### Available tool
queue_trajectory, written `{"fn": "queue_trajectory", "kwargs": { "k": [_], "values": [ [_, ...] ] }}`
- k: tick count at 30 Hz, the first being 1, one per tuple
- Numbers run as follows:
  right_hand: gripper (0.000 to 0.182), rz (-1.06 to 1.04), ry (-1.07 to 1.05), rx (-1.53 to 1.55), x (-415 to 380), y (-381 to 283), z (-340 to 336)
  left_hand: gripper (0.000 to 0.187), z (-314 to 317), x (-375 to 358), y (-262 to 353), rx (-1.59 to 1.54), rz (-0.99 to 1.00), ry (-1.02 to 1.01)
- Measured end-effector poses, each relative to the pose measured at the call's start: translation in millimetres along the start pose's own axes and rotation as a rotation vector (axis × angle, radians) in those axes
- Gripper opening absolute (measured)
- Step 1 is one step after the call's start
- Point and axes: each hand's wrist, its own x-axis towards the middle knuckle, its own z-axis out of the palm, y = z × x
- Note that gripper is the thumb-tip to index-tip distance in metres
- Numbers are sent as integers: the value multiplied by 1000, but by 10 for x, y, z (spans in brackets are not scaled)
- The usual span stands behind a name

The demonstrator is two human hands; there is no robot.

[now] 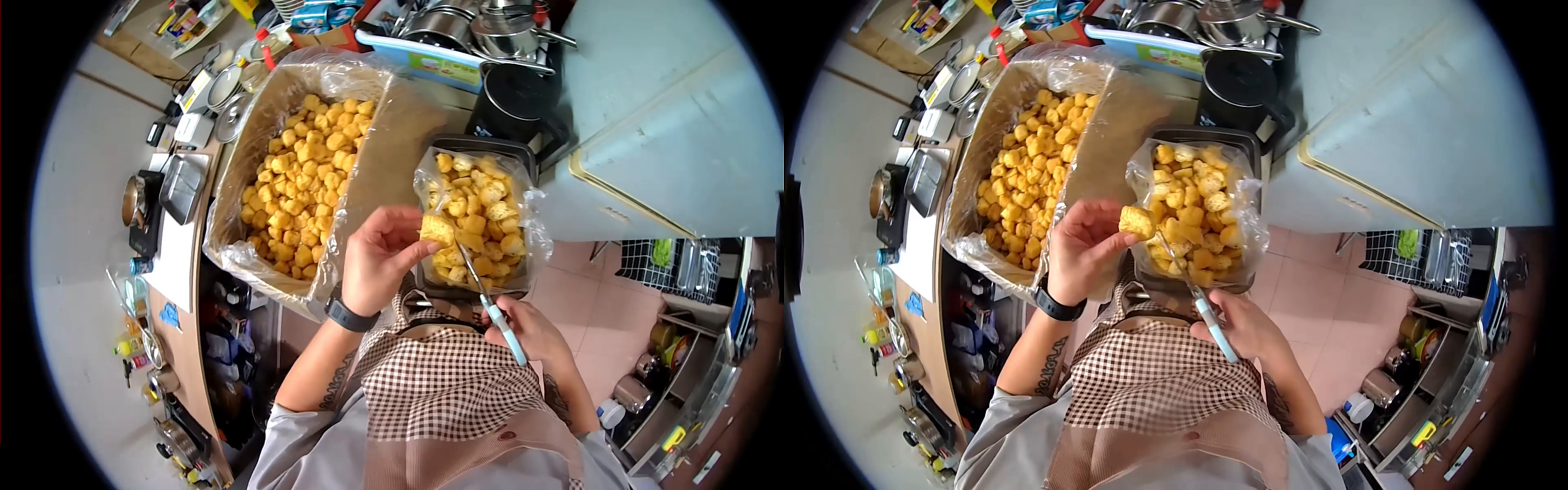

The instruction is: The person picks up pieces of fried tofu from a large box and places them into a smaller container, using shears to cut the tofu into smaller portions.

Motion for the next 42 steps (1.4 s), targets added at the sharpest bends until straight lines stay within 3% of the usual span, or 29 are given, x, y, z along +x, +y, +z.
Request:
{"fn": "queue_trajectory", "kwargs": {
  "k": [2, 7, 21, 23, 25, 27, 30, 35, 38, 40, 42],
  "values": [
    [50, 3, -16, -8, 4, -4, -4, 24, 83, -14, -52, 219, -17, 4],
    [54, 73, -38, -4, 26, -84, -29, 23, 248, -61, -177, 382, 13, -62],
    [44, -41, 176, 94, 175, 163, 167, 22, 332, 83, -195, 458, 65, -81],
    [43, 18, 154, 115, 154, 125, 91, 21, 343, 121, -183, 470, 69, -77],
    [40, -55, 176, 254, 164, 55, 95, 22, 357, 134, -184, 573, 149, -99],
    [41, 63, 139, 341, 189, 63, 60, 22, 378, 167, -220, 681, 246, -165],
    [41, 145, 147, 390, 188, 64, -17, 22, 277, 144, -83, 861, 490, -95],
    [38, 233, 182, 267, 165, 165, -95, 10, -730, 140, 257, 912, 336, 290],
    [39, 206, 183, -25, 79, 90, -135, 16, -1380, 92, 234, 1172, 261, 285],
    [40, 332, 32, 105, 28, 55, -245, 18, -1752, 22, 176, 1222, 156, 242],
    [44, 400, 43, 117, 159, 143, -280, 19, -2054, 17, 103, 1373, 58, 198]
  ]
}}
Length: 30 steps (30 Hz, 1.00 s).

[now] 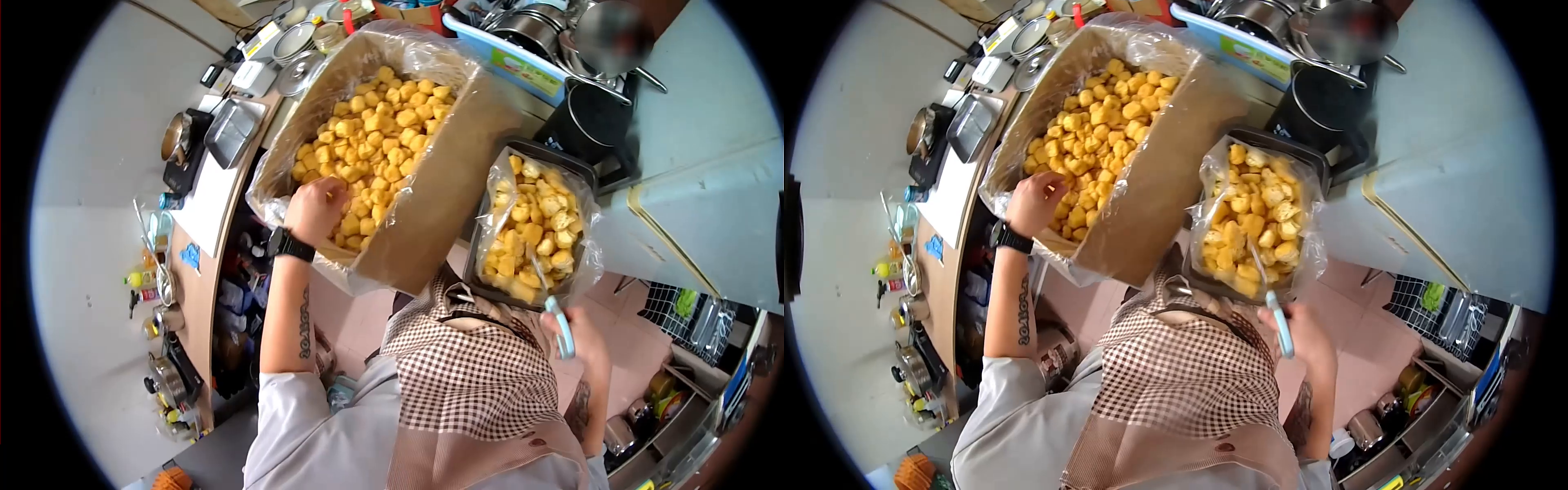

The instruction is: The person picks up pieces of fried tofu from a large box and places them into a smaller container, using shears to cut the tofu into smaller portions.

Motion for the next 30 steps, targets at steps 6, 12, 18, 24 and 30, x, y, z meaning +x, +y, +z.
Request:
{"fn": "queue_trajectory", "kwargs": {
  "k": [6, 12, 18, 24, 30],
  "values": [
    [46, -45, 231, -329, 212, -700, 55, 31, 227, 261, -486, 313, -190, -424],
    [52, -86, 351, -570, -327, -639, -67, 33, 425, 510, -805, 302, -226, -362],
    [57, 25, 521, -621, -573, -377, -326, 33, 568, 579, -965, 277, -194, -302],
    [56, 41, 353, -635, -375, -471, -136, 35, 163, 406, 23, -104, 28, 88],
    [55, -43, 394, -699, -156, -559, 23, 36, 80, -84, 1354, -811, 214, -199]
  ]
}}
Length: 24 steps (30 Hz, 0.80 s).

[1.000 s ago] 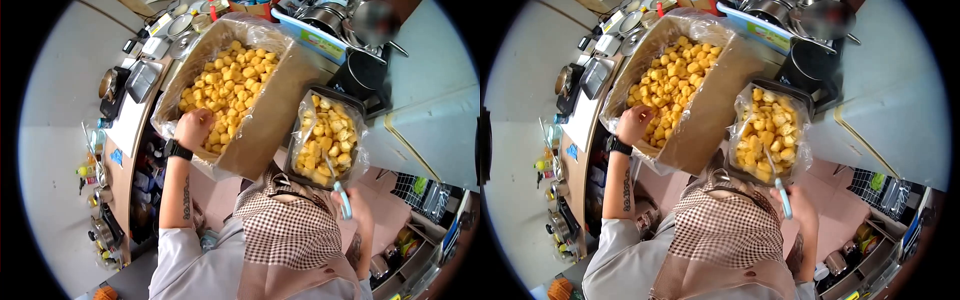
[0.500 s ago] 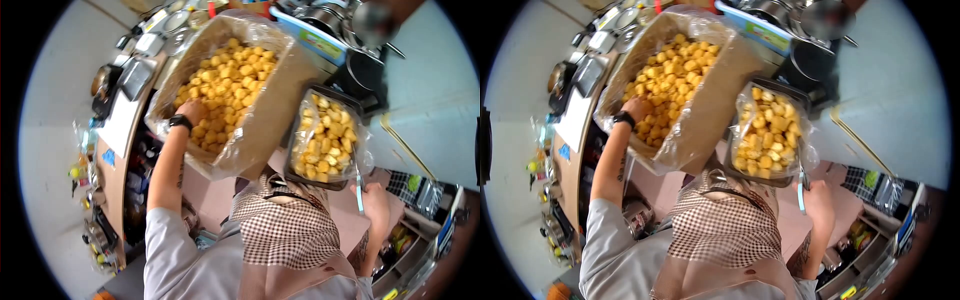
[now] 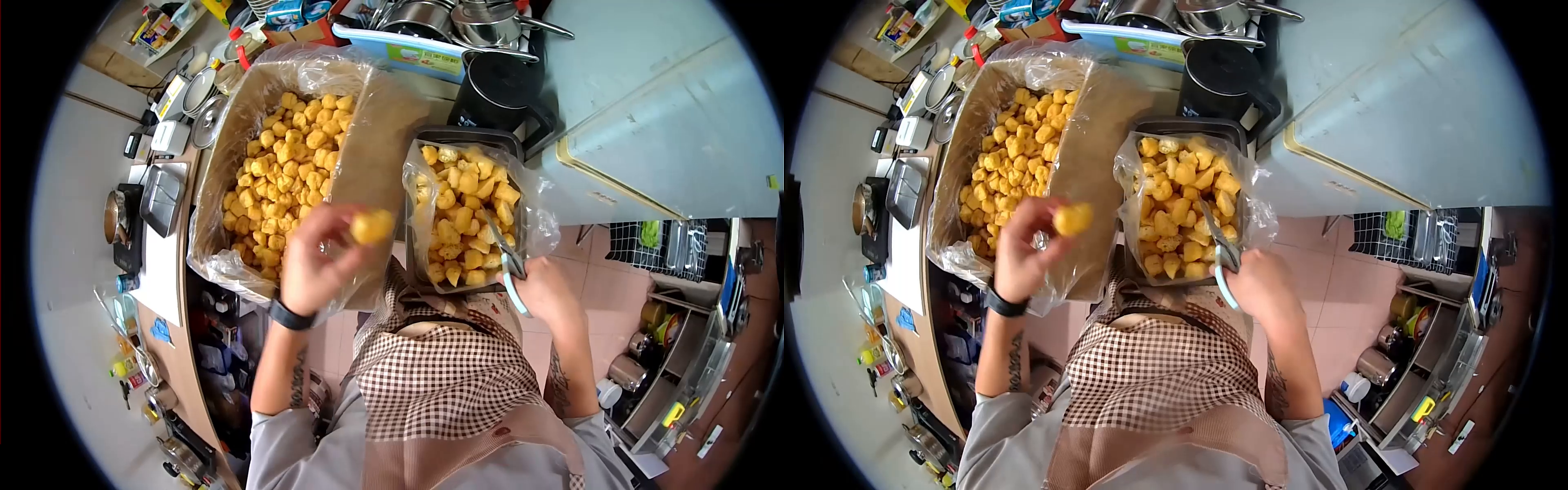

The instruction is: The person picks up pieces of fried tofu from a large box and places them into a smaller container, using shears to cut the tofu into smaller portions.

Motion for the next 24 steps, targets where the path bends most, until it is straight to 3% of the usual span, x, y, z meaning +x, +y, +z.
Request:
{"fn": "queue_trajectory", "kwargs": {
  "k": [2, 6, 8, 13, 16, 24],
  "values": [
    [56, -28, 31, 43, 3, 38, -29, 39, 247, -111, 49, -81, -49, -166],
    [52, -44, 71, 28, 248, 37, -20, 46, 930, -130, 100, -810, -254, -268],
    [50, -12, 100, 29, 231, 1, -111, 46, 1159, -80, 151, -945, -272, -180],
    [49, -93, -82, 533, -129, 459, 39, 34, 1251, 5, 39, -1025, -362, -61],
    [48, -217, -109, 626, -281, 579, 225, 33, 1252, 16, 35, -1137, -440, -18],
    [56, -294, -269, 505, -412, 403, 239, 31, 1435, -14, 29, -979, -320, 66]
  ]
}}
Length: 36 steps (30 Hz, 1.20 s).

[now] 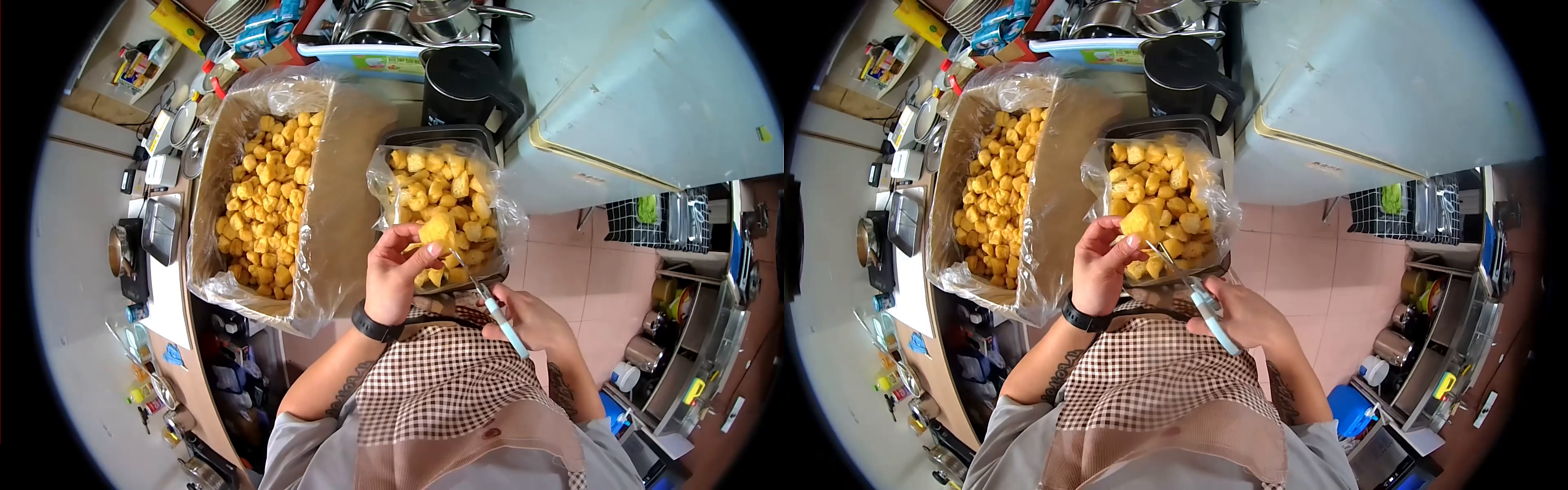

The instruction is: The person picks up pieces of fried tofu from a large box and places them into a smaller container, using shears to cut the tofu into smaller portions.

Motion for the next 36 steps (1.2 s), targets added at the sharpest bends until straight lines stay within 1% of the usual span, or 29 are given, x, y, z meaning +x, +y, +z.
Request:
{"fn": "queue_trajectory", "kwargs": {
  "k": [1, 4, 6, 10, 13, 16, 20, 22, 24, 26, 28, 31, 32, 34, 36],
  "values": [
    [57, -34, 3, 12, 9, 13, 14, 31, 17, -12, 7, 10, -6, -7],
    [58, -14, 5, 61, 24, -7, 25, 29, 84, -38, 38, 73, 33, -22],
    [58, -37, 11, 66, 57, 66, 75, 28, 80, -54, 26, 126, 45, -40],
    [56, -49, 58, 129, 138, 120, 187, 25, 105, -64, 84, 205, 42, -46],
    [54, 5, 67, 124, 213, 118, 236, 23, 79, -17, 98, 259, 49, -23],
    [53, -35, 163, 141, 250, 197, 376, 20, 83, 21, 95, 216, 82, 0],
    [46, -101, 228, 185, 254, 191, 423, 19, 75, 40, 74, 244, 87, 38],
    [44, -80, 201, 218, 296, 224, 405, 18, 25, 69, 27, 244, 106, 28],
    [45, -83, 187, 222, 325, 218, 373, 17, 37, 75, 53, 382, 61, -22],
    [47, -38, 193, 259, 331, 216, 357, 18, 27, 85, 19, 526, 22, -57],
    [46, 6, 161, 271, 381, 202, 281, 20, 14, 162, 46, 557, 45, -77],
    [41, 118, 124, 533, 324, 61, 212, 21, 49, 103, 392, 1063, 342, -77],
    [37, 128, 153, 538, 362, 123, 231, 23, -7, 59, 500, 980, 336, -22],
    [39, 161, 180, 493, 377, 183, 224, 21, -321, 28, 805, 991, 310, 104],
    [36, 187, 236, 430, 368, 238, 250, 16, -811, 106, 1145, 1138, 413, 271]
  ]
}}
